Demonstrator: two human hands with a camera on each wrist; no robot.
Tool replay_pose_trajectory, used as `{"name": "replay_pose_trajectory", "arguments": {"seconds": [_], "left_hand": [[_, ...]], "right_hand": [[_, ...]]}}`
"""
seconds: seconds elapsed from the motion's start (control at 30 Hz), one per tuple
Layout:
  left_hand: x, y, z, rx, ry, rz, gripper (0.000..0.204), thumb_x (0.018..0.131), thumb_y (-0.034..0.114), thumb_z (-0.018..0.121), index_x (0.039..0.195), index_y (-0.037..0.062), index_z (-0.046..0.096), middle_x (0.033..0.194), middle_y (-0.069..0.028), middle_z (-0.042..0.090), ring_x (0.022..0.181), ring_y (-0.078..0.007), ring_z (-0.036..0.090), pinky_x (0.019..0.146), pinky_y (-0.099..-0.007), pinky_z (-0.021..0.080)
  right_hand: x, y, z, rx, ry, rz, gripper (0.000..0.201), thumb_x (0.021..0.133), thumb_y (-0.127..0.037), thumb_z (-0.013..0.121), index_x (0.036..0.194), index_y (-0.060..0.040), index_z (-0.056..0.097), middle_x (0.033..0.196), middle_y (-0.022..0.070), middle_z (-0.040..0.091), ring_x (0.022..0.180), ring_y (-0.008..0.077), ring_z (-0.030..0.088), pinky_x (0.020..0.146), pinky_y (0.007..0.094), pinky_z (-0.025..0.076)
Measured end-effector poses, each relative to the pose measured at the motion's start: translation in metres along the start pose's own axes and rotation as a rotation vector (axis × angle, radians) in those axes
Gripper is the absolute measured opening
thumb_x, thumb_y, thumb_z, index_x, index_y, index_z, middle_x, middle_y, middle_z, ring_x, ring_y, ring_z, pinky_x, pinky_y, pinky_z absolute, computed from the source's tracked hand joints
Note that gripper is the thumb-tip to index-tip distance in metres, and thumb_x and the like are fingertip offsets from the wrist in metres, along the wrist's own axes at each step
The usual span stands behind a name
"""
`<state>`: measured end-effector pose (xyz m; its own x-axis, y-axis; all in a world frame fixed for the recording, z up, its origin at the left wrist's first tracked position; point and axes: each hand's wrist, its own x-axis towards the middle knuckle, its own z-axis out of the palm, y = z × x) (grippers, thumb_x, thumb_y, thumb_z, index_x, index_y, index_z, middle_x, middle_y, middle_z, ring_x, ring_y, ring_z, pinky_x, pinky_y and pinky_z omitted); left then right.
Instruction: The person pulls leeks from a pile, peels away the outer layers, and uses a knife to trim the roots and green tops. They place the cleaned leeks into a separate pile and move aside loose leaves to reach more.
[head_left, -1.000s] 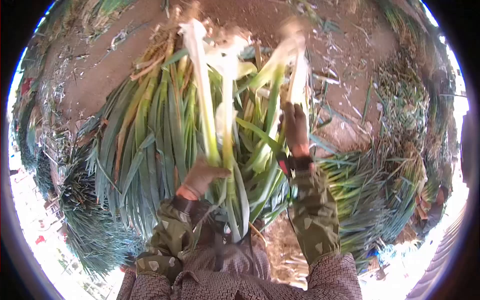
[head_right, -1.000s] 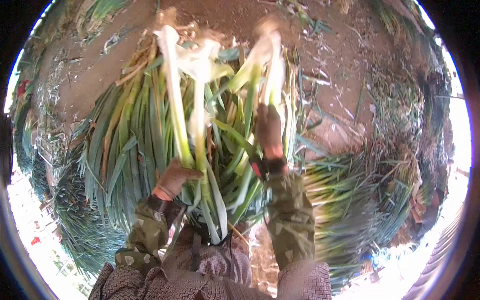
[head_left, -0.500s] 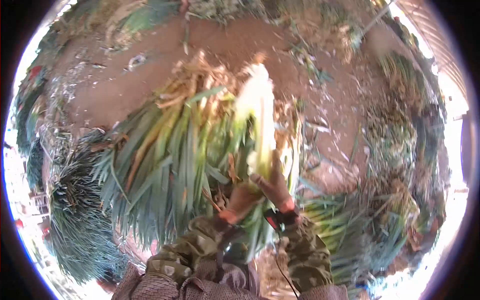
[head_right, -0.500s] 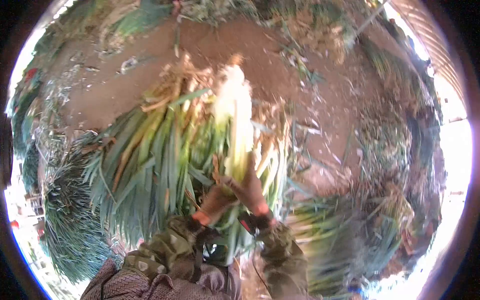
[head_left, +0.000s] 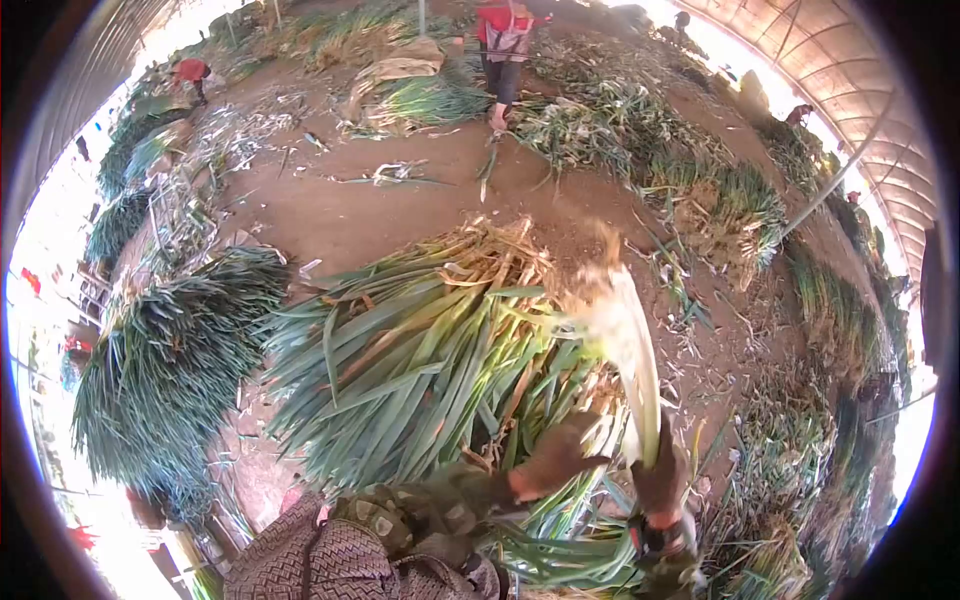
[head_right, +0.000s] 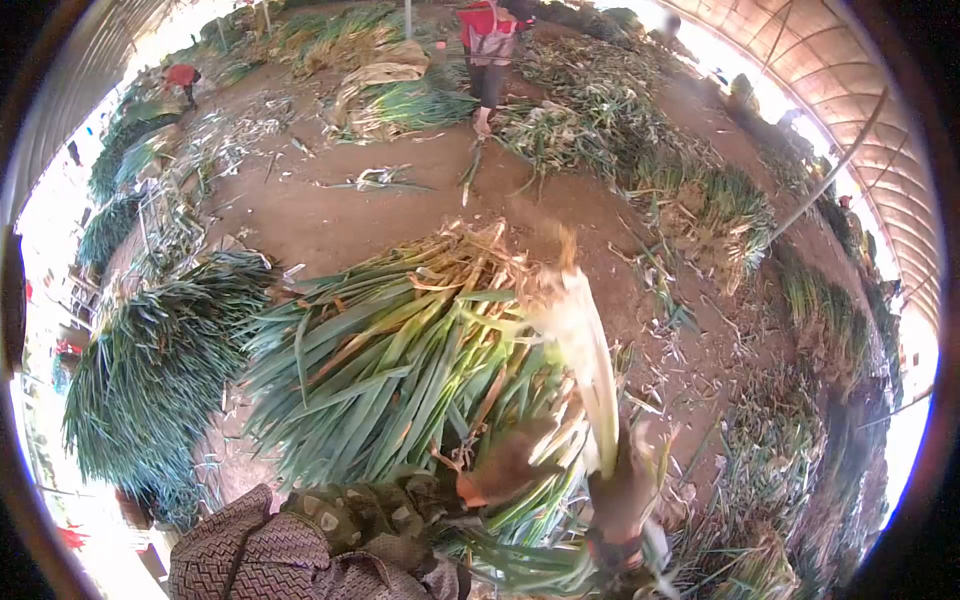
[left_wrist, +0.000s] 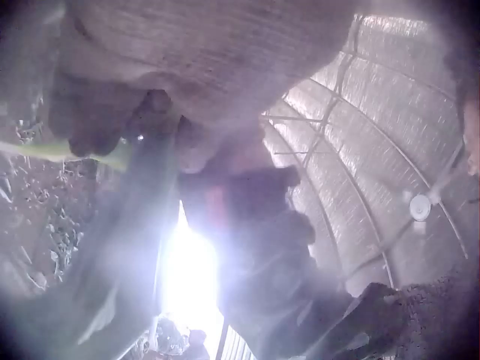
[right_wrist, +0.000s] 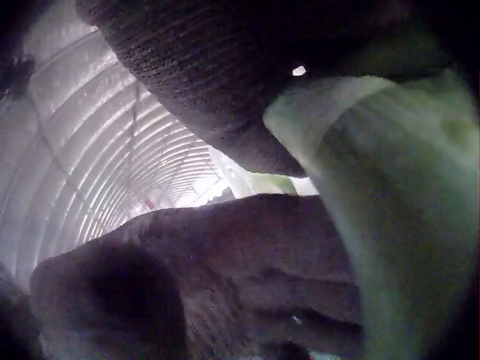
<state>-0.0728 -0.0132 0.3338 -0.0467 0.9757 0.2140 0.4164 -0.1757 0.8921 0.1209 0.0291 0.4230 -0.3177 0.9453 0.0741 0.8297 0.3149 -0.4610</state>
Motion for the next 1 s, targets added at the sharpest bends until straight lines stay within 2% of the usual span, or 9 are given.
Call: {"name": "replay_pose_trajectory", "arguments": {"seconds": [0.13, 0.23, 0.27, 0.37, 0.4, 0.6, 0.83, 0.87, 1.0], "left_hand": [[0.005, -0.035, -0.055, 0.220, 0.376, 0.024, 0.117, 0.076, 0.081, 0.060, 0.150, -0.0026, 0.026, 0.143, -0.0347, 0.039, 0.132, -0.0500, 0.042, 0.109, -0.0508, 0.041], [0.006, -0.070, -0.045, 0.319, 0.254, 0.002, 0.117, 0.071, 0.068, 0.075, 0.147, -0.0078, 0.027, 0.144, -0.0341, 0.040, 0.120, -0.0507, 0.053, 0.104, -0.0461, 0.044], [0.007, -0.085, -0.040, -0.099, -0.161, -0.327, 0.120, 0.072, 0.065, 0.077, 0.151, -0.0066, 0.022, 0.148, -0.0334, 0.036, 0.122, -0.0488, 0.053, 0.102, -0.0453, 0.046], [0.007, -0.078, -0.024, -0.433, -0.110, -0.030, 0.104, 0.076, 0.039, 0.083, 0.151, -0.0009, 0.025, 0.140, -0.0267, 0.051, 0.124, -0.0407, 0.055, 0.096, -0.0426, 0.050], [0.005, -0.076, -0.014, -0.474, -0.064, -0.003, 0.099, 0.076, 0.033, 0.084, 0.151, 0.0006, 0.028, 0.138, -0.0248, 0.053, 0.124, -0.0395, 0.055, 0.095, -0.0420, 0.051], [0.014, -0.034, -0.042, -0.169, -0.225, 0.065, 0.090, 0.067, 0.025, 0.088, 0.141, 0.0007, 0.043, 0.133, -0.0231, 0.054, 0.121, -0.0435, 0.054, 0.102, -0.0436, 0.045], [0.014, -0.042, -0.017, -0.031, -0.066, -0.117, 0.077, 0.071, 0.022, 0.085, 0.132, -0.0037, 0.047, 0.112, -0.0247, 0.066, 0.101, -0.0448, 0.064, 0.086, -0.0456, 0.052], [0.018, -0.038, -0.011, 0.006, 0.019, -0.061, 0.057, 0.071, 0.015, 0.083, 0.119, -0.0018, 0.057, 0.090, -0.0212, 0.070, 0.088, -0.0438, 0.067, 0.077, -0.0456, 0.054], [0.043, -0.077, 0.004, -0.420, -0.140, -0.299, 0.022, 0.083, 0.008, 0.067, 0.103, -0.0010, 0.066, 0.091, -0.0200, 0.071, 0.082, -0.0355, 0.068, 0.073, -0.0412, 0.055]], "right_hand": [[-0.070, 0.008, 0.039, -0.001, -0.027, -0.037, 0.082, 0.065, -0.002, 0.069, 0.144, -0.0070, 0.049, 0.090, 0.0203, 0.070, 0.080, 0.0329, 0.070, 0.072, 0.0417, 0.057], [-0.124, -0.016, 0.063, 0.188, -0.153, 0.034, 0.088, 0.063, -0.004, 0.070, 0.147, -0.0093, 0.044, 0.102, 0.0206, 0.069, 0.091, 0.0338, 0.069, 0.078, 0.0426, 0.056], [-0.143, -0.025, 0.068, 0.233, -0.211, 0.099, 0.091, 0.062, -0.005, 0.070, 0.148, -0.0110, 0.043, 0.107, 0.0209, 0.069, 0.096, 0.0349, 0.069, 0.081, 0.0433, 0.056], [-0.178, -0.012, 0.092, 0.387, -0.178, 0.106, 0.091, 0.066, -0.006, 0.071, 0.150, -0.0093, 0.038, 0.117, 0.0241, 0.066, 0.103, 0.0378, 0.067, 0.082, 0.0440, 0.056], [-0.172, -0.041, 0.069, 0.333, -0.311, 0.364, 0.088, 0.068, -0.005, 0.071, 0.150, -0.0068, 0.037, 0.114, 0.0259, 0.066, 0.099, 0.0372, 0.068, 0.080, 0.0437, 0.056], [-0.188, -0.043, 0.071, 0.368, -0.170, 0.479, 0.079, 0.069, -0.007, 0.069, 0.145, -0.0079, 0.046, 0.105, 0.0216, 0.070, 0.093, 0.0297, 0.071, 0.081, 0.0389, 0.056], [-0.196, -0.048, 0.071, 0.268, -0.107, 0.370, 0.079, 0.073, -0.012, 0.073, 0.146, -0.0159, 0.046, 0.101, 0.0207, 0.070, 0.096, 0.0364, 0.070, 0.082, 0.0430, 0.056], [-0.196, -0.054, 0.069, 0.308, -0.143, 0.423, 0.078, 0.073, -0.012, 0.073, 0.146, -0.0159, 0.046, 0.102, 0.0208, 0.070, 0.096, 0.0372, 0.070, 0.083, 0.0429, 0.056], [-0.199, -0.065, 0.059, 0.296, -0.158, 0.509, 0.077, 0.070, -0.011, 0.070, 0.144, -0.0113, 0.048, 0.094, 0.0199, 0.071, 0.088, 0.0361, 0.071, 0.079, 0.0417, 0.056]]}}
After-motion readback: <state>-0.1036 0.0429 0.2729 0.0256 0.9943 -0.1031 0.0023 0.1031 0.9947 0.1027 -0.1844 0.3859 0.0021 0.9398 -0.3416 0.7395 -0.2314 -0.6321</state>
